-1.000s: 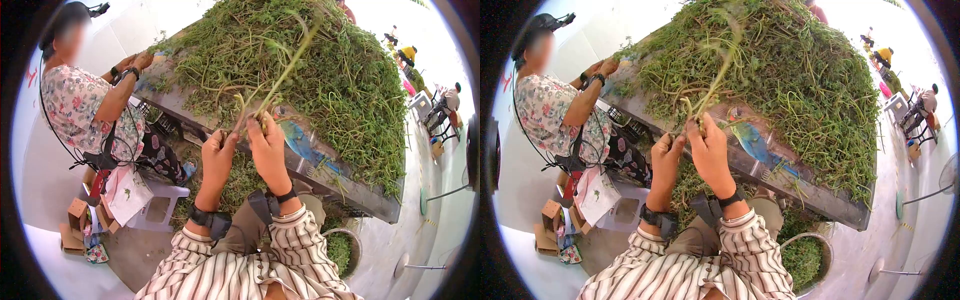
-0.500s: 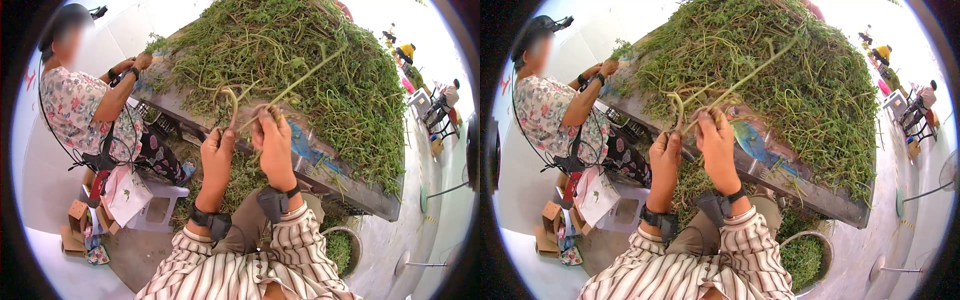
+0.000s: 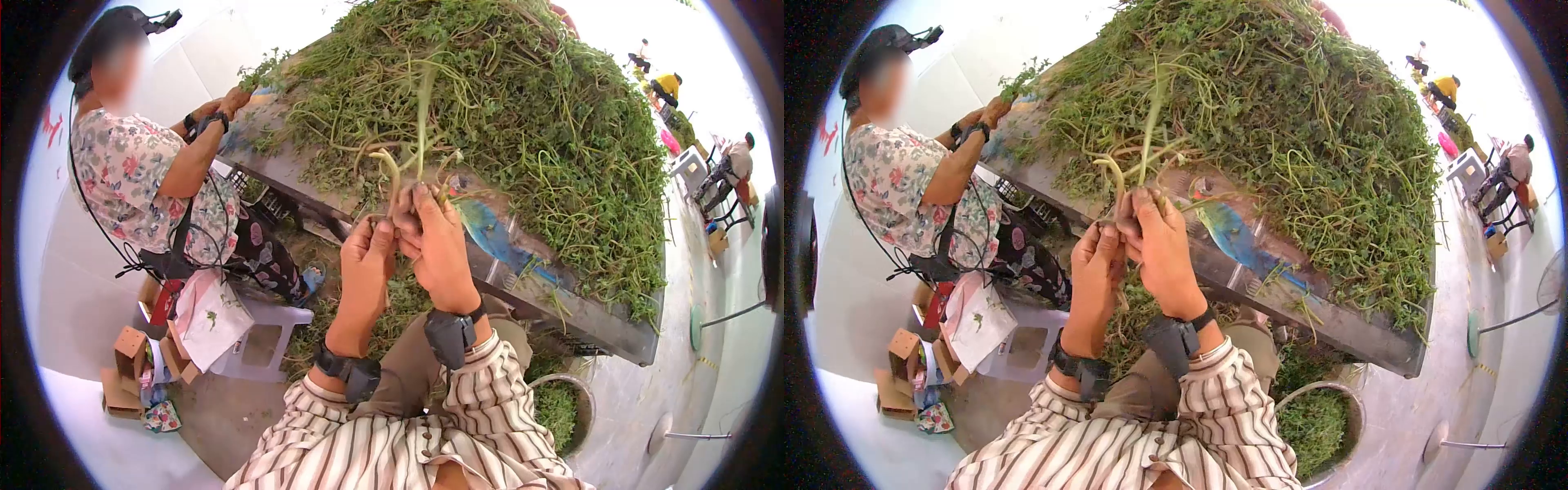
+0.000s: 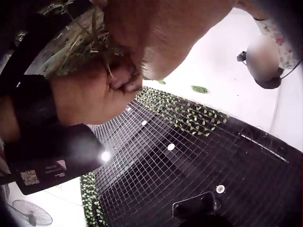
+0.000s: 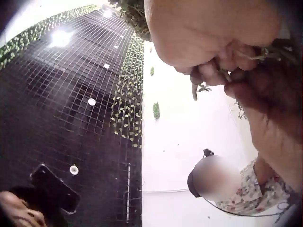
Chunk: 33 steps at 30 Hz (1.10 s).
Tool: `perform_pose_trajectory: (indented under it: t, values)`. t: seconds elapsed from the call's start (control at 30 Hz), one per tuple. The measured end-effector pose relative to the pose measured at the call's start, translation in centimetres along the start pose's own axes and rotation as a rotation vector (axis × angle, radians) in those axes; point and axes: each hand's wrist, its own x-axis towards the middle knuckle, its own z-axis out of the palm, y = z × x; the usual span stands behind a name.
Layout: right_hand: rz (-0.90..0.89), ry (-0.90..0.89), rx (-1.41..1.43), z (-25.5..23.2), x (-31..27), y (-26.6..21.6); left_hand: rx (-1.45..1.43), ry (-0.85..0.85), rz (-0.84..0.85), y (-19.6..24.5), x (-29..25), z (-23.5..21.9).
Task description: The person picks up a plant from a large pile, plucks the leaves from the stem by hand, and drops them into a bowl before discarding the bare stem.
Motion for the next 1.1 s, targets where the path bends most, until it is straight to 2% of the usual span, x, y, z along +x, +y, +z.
perform_pose_trajectory:
  t: [0.23,0.27,0.3,0.33,0.37,0.47,0.53,0.6,0.73,0.83,0.97,1.03,1.07,1.1]
  values:
    - [0.075,-0.001,0.107,-0.6,0.2,-0.5,-0.12,-0.042,-0.043,0.2,0.0,0.0]
    - [0.077,-0.001,0.106,-1.0,0.4,-0.3,-0.255,-0.072,-0.099,0.1,0.2,-0.4]
    - [0.087,-0.099,0.262,-1.6,0.8,0.0,-0.391,-0.102,-0.157,0.0,0.3,-0.6]
    - [0.098,-0.197,0.418,-1.9,0.9,0.2,-0.392,-0.101,-0.159,-0.1,0.4,-0.7]
    - [0.099,-0.196,0.417,-1.9,0.9,0.2,-0.383,-0.102,-0.152,-0.2,0.5,-0.7]
    - [0.06,-0.128,0.344,-1.7,1.0,0.1,-0.379,-0.097,-0.147,0.4,0.4,-0.3]
    - [-0.014,0.005,0.255,-1.6,0.9,0.1,-0.382,-0.088,-0.151,0.6,0.3,-0.5]
    - [-0.012,0.002,0.202,-1.5,1.0,-0.2,-0.367,-0.175,-0.138,0.8,0.2,-1.0]
    - [0.031,-0.043,0.084,-1.6,1.1,-0.7,-0.209,-0.17,-0.173,0.3,0.0,-1.8]
    - [0.078,0.003,-0.008,-0.8,0.5,-0.8,-0.078,-0.168,-0.153,-0.1,-0.1,-2.1]
    - [0.053,0.021,-0.051,-0.5,0.6,-0.4,0.08,-0.105,-0.09,-0.5,0.7,-2.1]
    - [-0.032,0.079,-0.276,-0.6,0.7,-0.2,0.108,-0.09,-0.078,-0.8,1.0,-2.1]
    - [-0.031,0.078,-0.276,-0.4,0.6,-0.3,0.112,-0.095,-0.079,-0.8,1.1,-2.0]
    - [-0.102,0.119,-0.503,-0.2,0.5,-0.4,0.115,-0.101,-0.079,-0.9,1.2,-2.0]
